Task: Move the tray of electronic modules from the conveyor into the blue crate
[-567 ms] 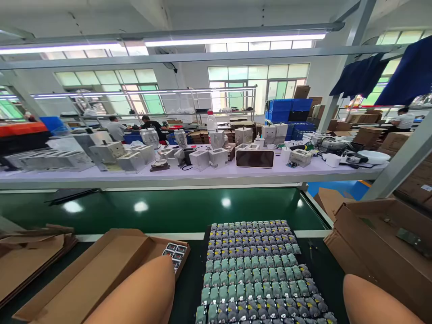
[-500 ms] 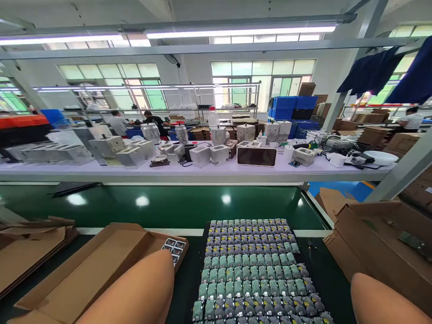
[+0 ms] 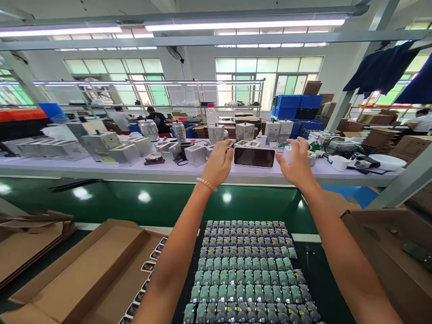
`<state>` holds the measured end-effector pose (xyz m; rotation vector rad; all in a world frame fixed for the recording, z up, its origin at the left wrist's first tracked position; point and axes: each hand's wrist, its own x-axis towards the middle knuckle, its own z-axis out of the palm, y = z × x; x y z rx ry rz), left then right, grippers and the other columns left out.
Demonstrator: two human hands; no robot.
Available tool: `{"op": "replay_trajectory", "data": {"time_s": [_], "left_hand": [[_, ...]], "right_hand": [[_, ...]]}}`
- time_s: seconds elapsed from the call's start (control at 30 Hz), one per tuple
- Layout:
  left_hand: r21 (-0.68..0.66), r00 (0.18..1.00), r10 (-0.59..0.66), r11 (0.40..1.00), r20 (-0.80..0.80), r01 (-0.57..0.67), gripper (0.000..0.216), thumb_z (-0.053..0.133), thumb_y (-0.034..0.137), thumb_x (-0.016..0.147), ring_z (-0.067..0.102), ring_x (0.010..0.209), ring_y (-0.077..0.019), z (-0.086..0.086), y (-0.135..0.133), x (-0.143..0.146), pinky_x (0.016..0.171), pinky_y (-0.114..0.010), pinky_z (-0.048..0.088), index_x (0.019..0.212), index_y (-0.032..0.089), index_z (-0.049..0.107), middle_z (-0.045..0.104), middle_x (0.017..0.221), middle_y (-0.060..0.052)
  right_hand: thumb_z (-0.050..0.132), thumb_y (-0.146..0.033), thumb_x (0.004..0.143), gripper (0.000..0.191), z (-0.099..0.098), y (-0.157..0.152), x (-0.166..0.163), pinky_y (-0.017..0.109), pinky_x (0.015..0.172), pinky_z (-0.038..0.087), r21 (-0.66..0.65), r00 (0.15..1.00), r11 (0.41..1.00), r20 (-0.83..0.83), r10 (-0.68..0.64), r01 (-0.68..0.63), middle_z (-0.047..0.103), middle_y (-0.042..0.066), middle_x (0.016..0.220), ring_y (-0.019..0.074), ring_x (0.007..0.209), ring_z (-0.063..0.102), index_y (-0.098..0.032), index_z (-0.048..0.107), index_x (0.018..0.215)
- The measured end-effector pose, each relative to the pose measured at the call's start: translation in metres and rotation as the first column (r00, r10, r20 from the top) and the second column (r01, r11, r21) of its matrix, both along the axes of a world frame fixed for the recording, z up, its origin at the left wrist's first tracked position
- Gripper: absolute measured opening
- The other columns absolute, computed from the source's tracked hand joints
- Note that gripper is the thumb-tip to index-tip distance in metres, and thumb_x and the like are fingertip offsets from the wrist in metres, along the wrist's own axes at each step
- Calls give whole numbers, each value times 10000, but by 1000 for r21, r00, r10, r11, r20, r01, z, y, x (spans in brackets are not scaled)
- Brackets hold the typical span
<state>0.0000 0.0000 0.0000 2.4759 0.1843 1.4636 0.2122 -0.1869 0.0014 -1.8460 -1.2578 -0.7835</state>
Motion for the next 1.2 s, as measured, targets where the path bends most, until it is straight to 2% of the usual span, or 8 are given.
{"op": "replay_trajectory", "data": {"time_s": [0.3,0.47,0.67,0.77,0.93,1.03,1.13,1.2], "left_hand": [[-370,976,-155,925,-154,88,613,494,277,853,536,1078,-224,-45,40,53,866,-394,517,1416,152,287,497,1235,-159],[-91,932,-158,987,-325,135,547,471,216,822,438,1246,-245,-46,35,41,1034,-420,414,1362,148,407,443,1362,-148],[84,829,-101,981,-551,176,495,380,268,873,399,1316,-252,-47,13,26,1114,-456,315,1350,150,436,432,1432,-123],[65,861,-53,993,-506,100,455,352,336,927,359,1346,-263,-50,2,24,1127,-481,283,1347,182,434,423,1431,-118],[-34,953,233,969,-196,-244,444,457,349,902,184,1418,-306,-111,-37,-15,1165,-534,142,1329,225,447,272,1490,-114],[-214,878,405,862,-256,-460,397,484,369,884,258,1381,-327,-199,-64,-71,1145,-550,179,1243,201,517,314,1450,-145],[-458,722,454,565,-522,-686,408,423,415,870,406,1288,-326,-297,-94,-143,1099,-529,310,1177,172,535,482,1288,-168],[-554,584,462,215,-667,-804,396,382,425,860,496,1206,-328,-348,-115,-189,1037,-508,407,1139,191,539,554,1183,-146]], "right_hand": [[548,-261,797,404,-39,22,15,398,788,553,92,939,962,-211,271,-257,659,67,968,208,815,657,-198,495,1192],[417,-146,824,347,-40,14,18,409,881,518,-181,956,940,-9,292,-288,677,87,1050,237,975,638,-185,634,1092],[420,-91,773,500,-18,5,26,446,1031,444,-540,918,756,-85,387,-369,577,69,1301,254,1179,546,-195,612,1223],[422,-121,804,496,-36,-17,16,477,1061,410,-384,955,876,-72,288,-293,543,82,1313,266,1237,490,-201,561,1273],[356,-208,890,359,-178,-99,-4,479,990,447,45,964,984,-212,-158,171,565,120,1171,260,1150,520,-196,548,1193],[376,-232,859,292,-295,-165,-14,477,935,478,-333,898,934,-359,-256,133,605,138,1045,273,1030,568,-166,607,1025],[382,-235,844,318,-383,-221,-29,525,913,473,-622,812,764,-351,-467,170,559,192,1186,337,1115,524,-142,632,1017],[355,-256,874,365,-417,-245,-38,532,929,463,-640,767,737,-355,-535,218,528,189,1229,343,1169,487,-157,616,1110]]}}
